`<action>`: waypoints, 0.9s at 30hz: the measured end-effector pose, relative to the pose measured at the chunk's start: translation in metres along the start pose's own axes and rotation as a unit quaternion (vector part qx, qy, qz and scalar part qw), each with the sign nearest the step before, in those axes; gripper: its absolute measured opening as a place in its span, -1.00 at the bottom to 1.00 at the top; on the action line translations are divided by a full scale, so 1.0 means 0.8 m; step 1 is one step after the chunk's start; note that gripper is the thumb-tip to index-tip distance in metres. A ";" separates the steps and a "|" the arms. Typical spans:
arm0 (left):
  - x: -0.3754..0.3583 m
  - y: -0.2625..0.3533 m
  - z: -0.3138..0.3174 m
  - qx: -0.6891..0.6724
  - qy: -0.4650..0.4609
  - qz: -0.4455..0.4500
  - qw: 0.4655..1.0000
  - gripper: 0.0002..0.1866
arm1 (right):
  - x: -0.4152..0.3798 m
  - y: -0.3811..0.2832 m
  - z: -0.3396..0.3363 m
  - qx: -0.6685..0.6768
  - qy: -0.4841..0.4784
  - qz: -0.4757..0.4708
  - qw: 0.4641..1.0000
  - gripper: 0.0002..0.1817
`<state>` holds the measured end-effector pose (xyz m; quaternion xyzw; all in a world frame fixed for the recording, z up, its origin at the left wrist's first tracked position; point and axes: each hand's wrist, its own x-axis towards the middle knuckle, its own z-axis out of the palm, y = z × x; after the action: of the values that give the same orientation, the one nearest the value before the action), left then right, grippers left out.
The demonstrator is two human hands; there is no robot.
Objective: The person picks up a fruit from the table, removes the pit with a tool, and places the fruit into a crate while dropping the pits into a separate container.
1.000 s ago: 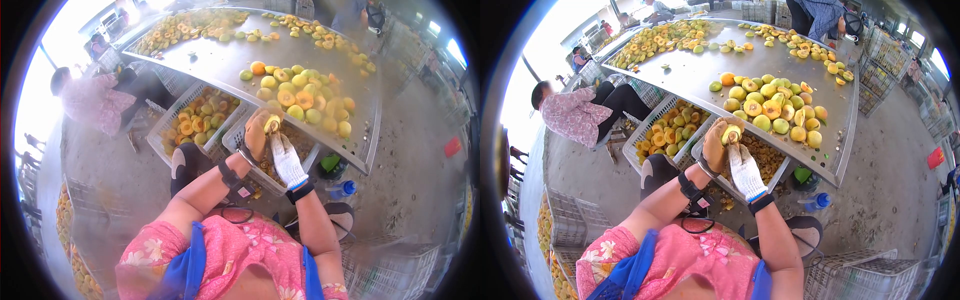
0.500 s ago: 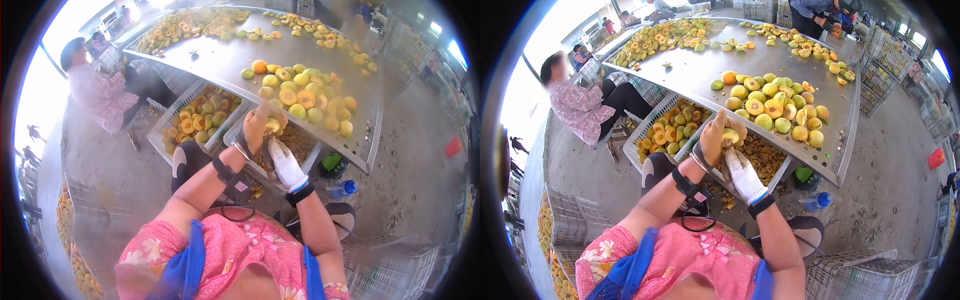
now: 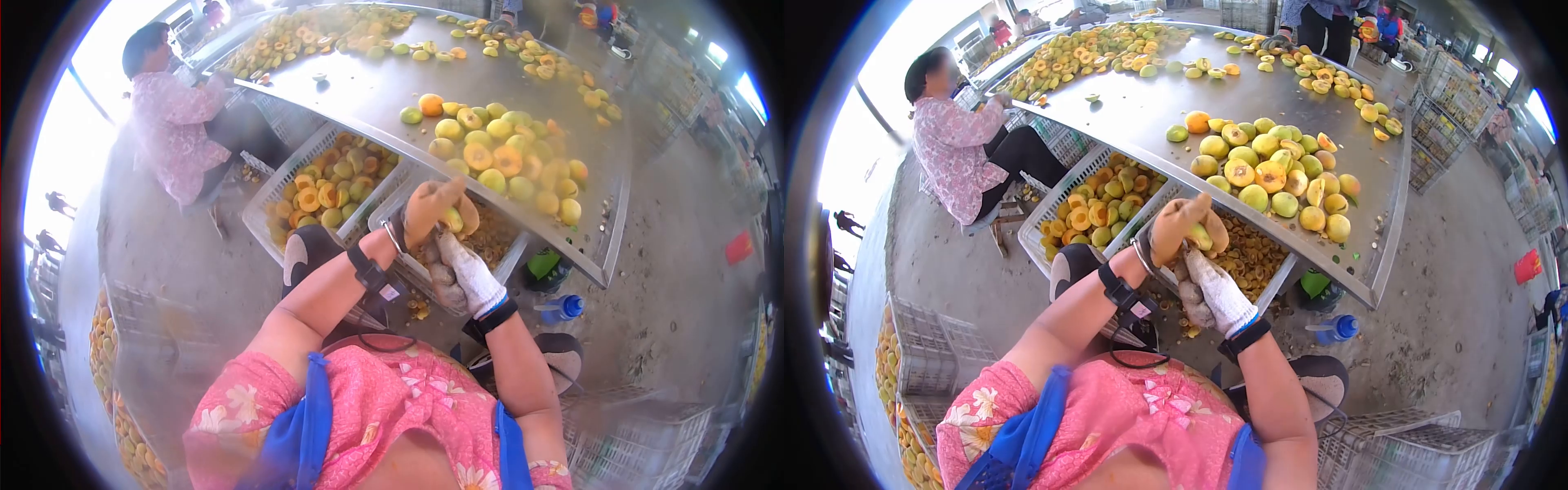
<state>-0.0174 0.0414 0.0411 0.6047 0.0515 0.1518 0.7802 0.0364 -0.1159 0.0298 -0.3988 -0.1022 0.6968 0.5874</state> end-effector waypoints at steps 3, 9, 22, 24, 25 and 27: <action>0.005 -0.004 -0.008 0.193 -0.035 0.028 0.980 -0.30 | 0.006 0.005 -0.015 0.074 -0.066 0.037 0.994 -0.56; -0.001 -0.019 0.000 -0.313 0.033 -0.056 0.947 -0.37 | 0.022 0.015 -0.033 0.204 -0.182 0.053 0.960 -0.54; 0.030 0.030 -0.170 0.503 0.390 0.130 0.760 -0.53 | 0.031 0.009 -0.039 0.357 -0.046 -0.119 0.925 -0.53; 0.063 0.036 -0.135 0.578 0.334 0.107 0.737 -0.49 | 0.035 0.007 -0.037 0.354 -0.043 -0.104 0.929 -0.54; 0.081 0.039 -0.120 0.611 0.284 0.063 0.736 -0.47 | 0.037 0.005 -0.035 0.351 -0.041 -0.098 0.930 -0.55; 0.117 0.042 -0.096 0.668 0.178 -0.023 0.722 -0.41 | 0.036 0.000 -0.026 0.321 -0.018 -0.098 0.942 -0.55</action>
<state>0.0453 0.1482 0.0629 0.9296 0.2917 0.1645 0.1537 0.0503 -0.0964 0.0034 -0.1642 0.0777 0.6386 0.7478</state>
